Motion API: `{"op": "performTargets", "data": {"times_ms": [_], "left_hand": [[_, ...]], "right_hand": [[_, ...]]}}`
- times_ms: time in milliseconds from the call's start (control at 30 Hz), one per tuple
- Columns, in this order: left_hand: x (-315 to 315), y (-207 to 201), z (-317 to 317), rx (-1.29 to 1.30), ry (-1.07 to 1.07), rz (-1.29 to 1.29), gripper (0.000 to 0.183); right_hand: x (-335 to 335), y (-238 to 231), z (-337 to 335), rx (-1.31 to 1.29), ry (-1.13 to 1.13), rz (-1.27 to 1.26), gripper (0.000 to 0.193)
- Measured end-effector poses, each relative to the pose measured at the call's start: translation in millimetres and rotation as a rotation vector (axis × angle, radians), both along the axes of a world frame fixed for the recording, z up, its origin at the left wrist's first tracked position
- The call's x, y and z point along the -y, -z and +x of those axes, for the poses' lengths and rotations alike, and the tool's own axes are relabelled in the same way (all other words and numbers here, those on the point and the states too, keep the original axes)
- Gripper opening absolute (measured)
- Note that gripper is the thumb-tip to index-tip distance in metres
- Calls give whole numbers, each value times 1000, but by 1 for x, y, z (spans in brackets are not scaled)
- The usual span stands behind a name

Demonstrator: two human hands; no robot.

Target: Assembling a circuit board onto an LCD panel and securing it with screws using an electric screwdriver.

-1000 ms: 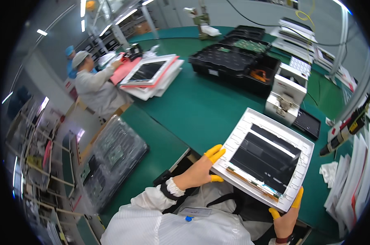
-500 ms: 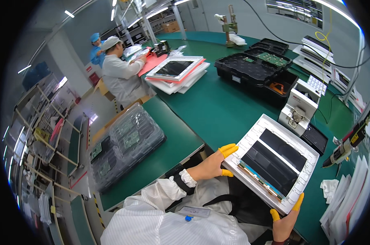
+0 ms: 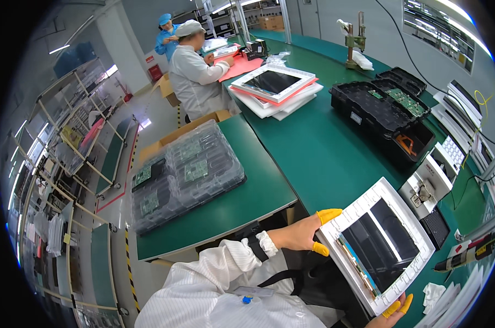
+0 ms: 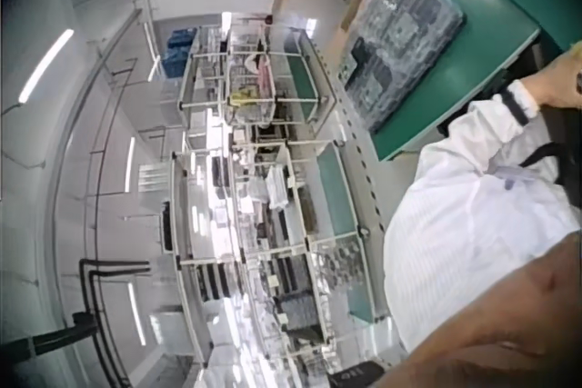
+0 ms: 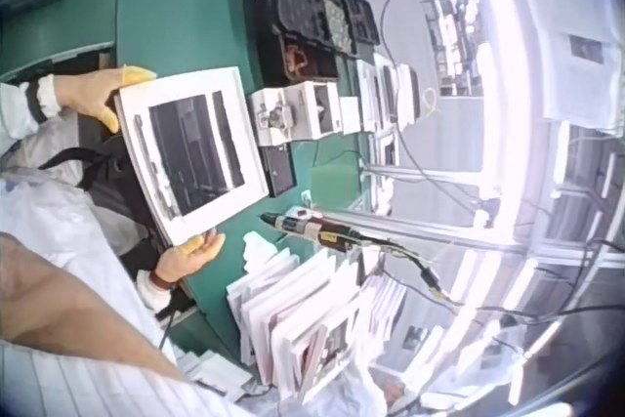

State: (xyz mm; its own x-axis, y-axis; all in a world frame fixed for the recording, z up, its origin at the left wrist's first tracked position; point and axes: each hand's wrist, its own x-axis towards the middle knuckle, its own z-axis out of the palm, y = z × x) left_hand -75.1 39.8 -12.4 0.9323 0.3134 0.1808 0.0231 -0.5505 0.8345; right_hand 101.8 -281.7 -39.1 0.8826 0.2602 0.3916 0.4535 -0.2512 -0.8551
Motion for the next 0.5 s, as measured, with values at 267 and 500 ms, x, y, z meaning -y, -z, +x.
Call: {"op": "performTargets", "data": {"times_ms": [267, 500], "left_hand": [[-7, 32, 0, 116, -23, -126, 92], [-12, 52, 12, 285, -119, -241, 49]], "right_hand": [[17, 2, 16, -11, 127, -51, 45], [56, 55, 16, -16, 279, 103, 29]]}}
